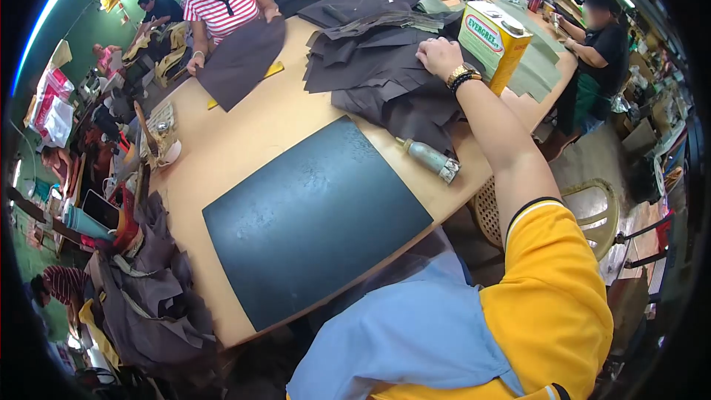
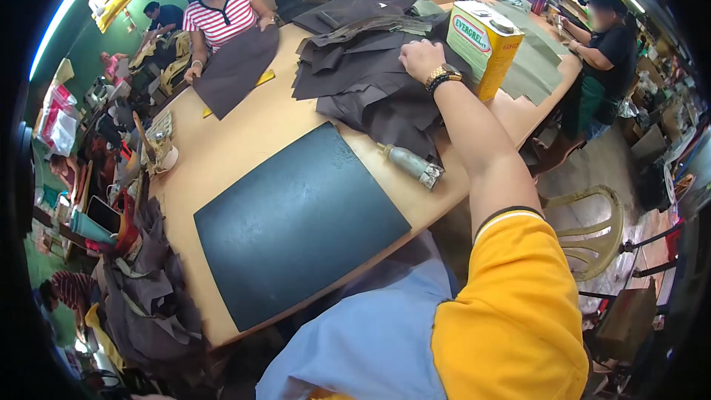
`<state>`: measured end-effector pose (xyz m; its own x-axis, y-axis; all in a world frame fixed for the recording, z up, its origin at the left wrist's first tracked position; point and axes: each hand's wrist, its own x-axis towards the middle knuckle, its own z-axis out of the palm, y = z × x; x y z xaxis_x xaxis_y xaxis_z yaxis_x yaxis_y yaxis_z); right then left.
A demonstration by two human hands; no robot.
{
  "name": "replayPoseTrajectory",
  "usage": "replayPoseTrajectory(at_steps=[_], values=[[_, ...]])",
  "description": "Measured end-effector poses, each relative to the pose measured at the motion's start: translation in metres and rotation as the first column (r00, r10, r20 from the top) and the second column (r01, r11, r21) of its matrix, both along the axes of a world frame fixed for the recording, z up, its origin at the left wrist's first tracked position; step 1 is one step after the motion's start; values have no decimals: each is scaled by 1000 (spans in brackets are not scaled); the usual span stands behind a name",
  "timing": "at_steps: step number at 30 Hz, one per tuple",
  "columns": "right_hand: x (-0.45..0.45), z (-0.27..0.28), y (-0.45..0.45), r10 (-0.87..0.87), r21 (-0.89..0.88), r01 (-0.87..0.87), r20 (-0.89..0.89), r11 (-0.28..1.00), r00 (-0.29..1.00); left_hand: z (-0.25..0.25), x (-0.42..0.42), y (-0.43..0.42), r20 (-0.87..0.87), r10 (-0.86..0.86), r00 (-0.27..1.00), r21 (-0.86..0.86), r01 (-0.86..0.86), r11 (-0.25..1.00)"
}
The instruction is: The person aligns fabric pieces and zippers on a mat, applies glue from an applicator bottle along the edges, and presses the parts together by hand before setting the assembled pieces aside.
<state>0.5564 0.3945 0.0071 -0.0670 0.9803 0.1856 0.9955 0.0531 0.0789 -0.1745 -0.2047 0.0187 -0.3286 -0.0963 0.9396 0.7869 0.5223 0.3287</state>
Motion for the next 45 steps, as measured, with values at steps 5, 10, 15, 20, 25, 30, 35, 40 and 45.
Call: replayPoseTrajectory(at_steps=[5,10,15,20,25,30,35,40,45], values=[[-7,-7,-6,39,10,-40,57,999,998,18,28,95,-71,-483,873,-245,454,856],[-7,-11,0,161,251,-162,25,954,987,-21,173,218,349,-866,358,-193,932,307],[-99,38,-35,532,526,-410,-98,745,841,-51,242,301,666,-746,19,-104,992,-67],[-210,38,-163,758,279,-737,-464,616,458,-55,280,356,323,-935,143,-307,951,39],[-219,22,-237,525,-182,-891,-752,416,398,-73,267,337,435,-812,390,-685,729,-17],[-180,-14,-195,653,206,-666,-533,717,538,-58,263,333,478,-793,377,-740,659,-133],[-165,-40,-192,710,234,-675,-331,700,622,-49,248,327,737,-674,46,-464,759,-456],[-169,-45,-193,570,108,-570,-337,814,749,-33,260,349,803,-417,-426,157,826,-541],[-166,-41,-205,638,90,-647,-311,757,704,-46,287,371,610,-719,332,-631,752,-188]])
